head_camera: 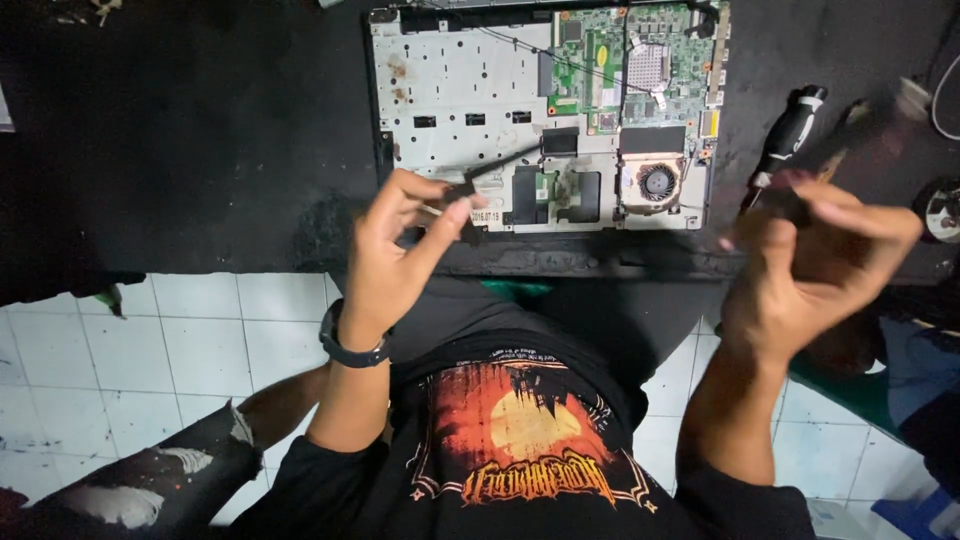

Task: Cleaning a laptop fan with a brush, connecting internal ribbon cables, and securing the fan with screws.

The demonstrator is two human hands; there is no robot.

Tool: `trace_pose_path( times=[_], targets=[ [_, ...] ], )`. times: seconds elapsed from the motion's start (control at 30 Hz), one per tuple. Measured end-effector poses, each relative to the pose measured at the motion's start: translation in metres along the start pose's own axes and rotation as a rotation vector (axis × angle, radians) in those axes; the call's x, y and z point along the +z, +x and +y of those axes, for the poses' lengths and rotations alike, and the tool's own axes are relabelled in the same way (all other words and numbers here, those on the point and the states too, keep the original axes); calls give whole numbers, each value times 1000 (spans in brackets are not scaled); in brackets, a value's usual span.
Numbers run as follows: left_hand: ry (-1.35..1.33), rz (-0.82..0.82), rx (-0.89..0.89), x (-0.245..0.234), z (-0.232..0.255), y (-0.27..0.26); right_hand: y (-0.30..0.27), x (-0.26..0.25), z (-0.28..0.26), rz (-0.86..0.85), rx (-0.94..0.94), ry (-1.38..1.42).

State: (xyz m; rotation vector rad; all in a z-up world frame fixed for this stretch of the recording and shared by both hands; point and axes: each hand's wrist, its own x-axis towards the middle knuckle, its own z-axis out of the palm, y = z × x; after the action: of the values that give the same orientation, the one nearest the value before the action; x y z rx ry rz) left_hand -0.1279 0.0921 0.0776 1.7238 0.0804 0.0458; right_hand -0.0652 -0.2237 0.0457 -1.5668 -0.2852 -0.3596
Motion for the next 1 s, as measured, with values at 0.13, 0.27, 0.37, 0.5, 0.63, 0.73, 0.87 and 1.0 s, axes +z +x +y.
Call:
trace_pose_path(
  times=[0.13,0.27,0.37,0.5,0.63,0.73,0.87,1.0],
  targets=[
    [37,82,67,-15,-8,0,-10,-20,-3,-31,-35,-102],
    [261,124,154,-33,-13,-1,7,-13,-23,-181,172,-426],
    [386,159,380,-41,-3,6,24,-17,-9,-374,206,-574],
    [442,157,453,-51,-15,5,40,-1,-3,-547,161,-612],
    [467,141,475,-56,-32,-1,38,24,-13,-584,-85,-770],
    [501,109,509,-56,-33,-3,29,69,-22,-627,-308,-677],
    [523,78,531,-53,-32,-8,-1,109,-10,-849,-469,-607],
    [543,97,496,-66,-37,-17,-16,132,-9,-826,-450,-471]
  ],
)
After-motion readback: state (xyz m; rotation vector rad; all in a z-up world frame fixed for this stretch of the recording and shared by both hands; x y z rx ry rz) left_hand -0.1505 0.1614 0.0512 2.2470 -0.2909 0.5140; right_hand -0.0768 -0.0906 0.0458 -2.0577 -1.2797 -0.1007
